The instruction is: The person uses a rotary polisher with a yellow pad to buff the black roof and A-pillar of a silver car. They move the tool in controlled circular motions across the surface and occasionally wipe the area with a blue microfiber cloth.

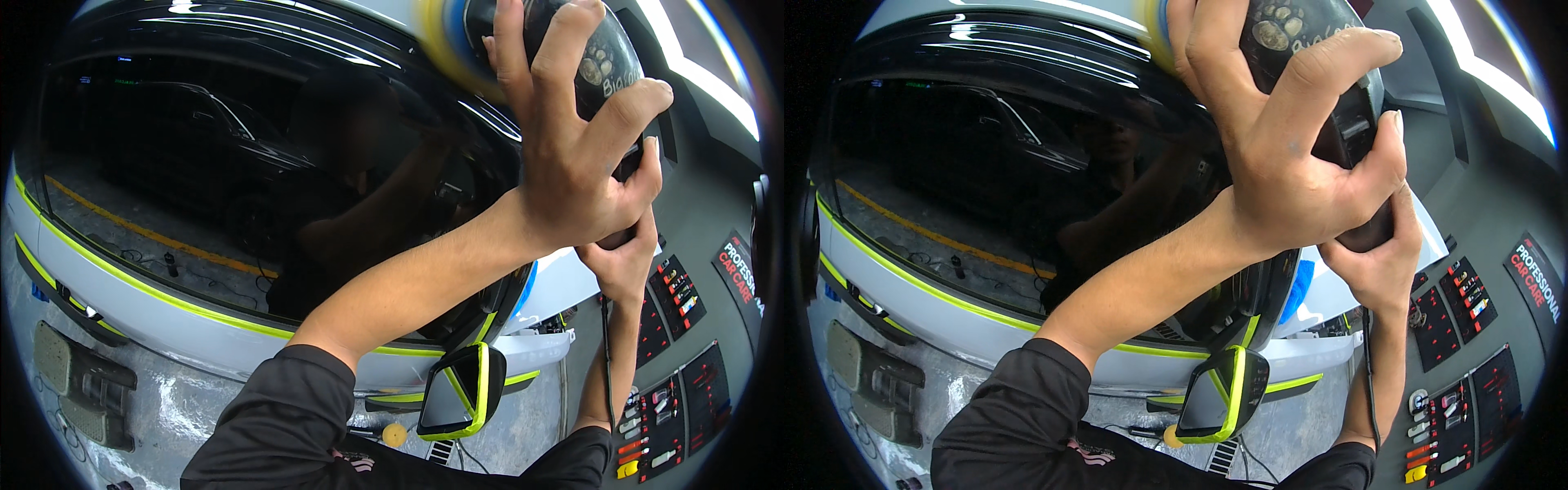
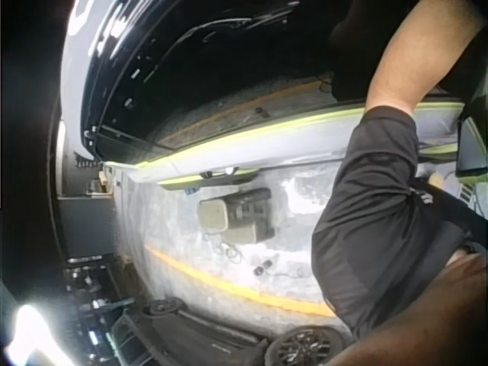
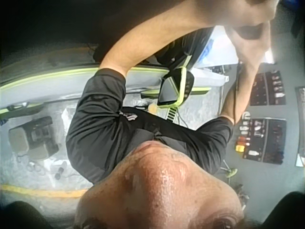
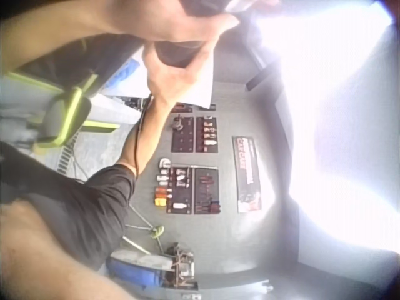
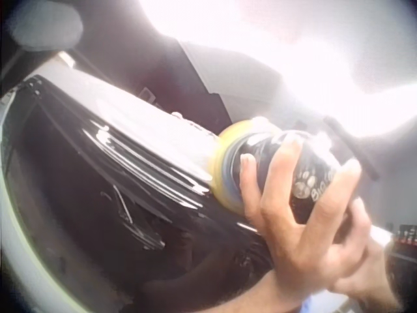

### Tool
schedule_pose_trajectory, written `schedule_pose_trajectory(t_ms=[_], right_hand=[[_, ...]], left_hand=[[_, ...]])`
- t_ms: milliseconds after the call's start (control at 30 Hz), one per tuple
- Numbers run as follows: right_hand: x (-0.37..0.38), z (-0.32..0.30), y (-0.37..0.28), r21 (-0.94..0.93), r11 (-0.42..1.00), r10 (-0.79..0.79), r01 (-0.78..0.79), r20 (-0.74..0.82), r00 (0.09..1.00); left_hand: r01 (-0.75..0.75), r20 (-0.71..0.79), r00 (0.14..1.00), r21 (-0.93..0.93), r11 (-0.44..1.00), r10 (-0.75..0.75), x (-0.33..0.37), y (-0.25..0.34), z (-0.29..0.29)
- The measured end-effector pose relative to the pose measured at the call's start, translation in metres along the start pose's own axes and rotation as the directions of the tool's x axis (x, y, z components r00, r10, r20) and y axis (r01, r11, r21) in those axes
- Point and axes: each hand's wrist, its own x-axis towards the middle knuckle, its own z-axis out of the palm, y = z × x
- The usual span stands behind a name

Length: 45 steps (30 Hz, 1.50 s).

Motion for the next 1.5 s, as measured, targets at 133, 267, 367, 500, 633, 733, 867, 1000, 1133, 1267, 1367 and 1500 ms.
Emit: schedule_pose_trajectory(t_ms=[133,267,367,500,633,733,867,1000,1133,1267,1367,1500], right_hand=[[-0.002,-0.001,0.003,-0.007,1.000,-0.009,0.009,0.000,1.000],[-0.005,-0.001,0.011,0.025,1.000,-0.004,0.004,-0.017,1.000],[-0.007,-0.003,0.016,0.027,1.000,0.010,-0.009,-0.012,1.000],[-0.001,0.000,0.013,0.021,0.999,-0.033,0.033,-0.010,0.999],[-0.005,-0.002,0.016,0.031,0.999,-0.012,0.012,-0.005,1.000],[-0.003,-0.002,0.012,0.023,0.999,-0.027,0.027,-0.002,1.000],[-0.001,-0.001,0.007,0.036,0.999,-0.025,0.025,-0.017,1.000],[0.000,-0.001,0.005,0.021,1.000,-0.020,0.020,-0.002,1.000],[0.001,0.002,0.001,0.012,1.000,-0.022,0.022,-0.013,1.000],[0.001,0.002,0.001,-0.010,0.999,-0.033,0.033,-0.016,0.999],[0.002,0.002,-0.003,-0.004,0.999,-0.044,0.044,-0.007,0.999],[-0.002,0.000,0.000,-0.003,1.000,-0.023,0.023,-0.007,1.000]], left_hand=[[-0.013,-0.001,1.000,-0.001,1.000,0.013,0.000,0.002,-0.002],[-0.027,-0.002,1.000,-0.001,1.000,0.027,-0.001,0.004,-0.001],[0.007,0.030,1.000,0.009,1.000,-0.007,-0.002,0.012,-0.001],[-0.198,-0.100,0.973,0.085,0.976,0.206,-0.049,-0.028,0.032],[-0.011,0.031,0.999,-0.013,1.000,0.011,-0.007,0.009,0.000],[0.001,0.039,0.999,-0.014,1.000,0.000,-0.004,0.008,-0.002],[-0.007,0.014,1.000,-0.013,1.000,0.007,-0.002,0.004,0.000],[-0.006,0.025,1.000,0.010,1.000,0.006,-0.003,0.001,-0.004],[-0.006,0.016,1.000,0.016,1.000,0.006,0.001,-0.001,-0.006],[-0.020,0.009,1.000,0.019,1.000,0.020,0.002,-0.005,-0.007],[-0.010,0.037,0.999,0.016,1.000,0.009,0.002,-0.005,-0.010],[0.006,0.047,0.999,0.007,1.000,-0.006,-0.002,-0.001,-0.008]])
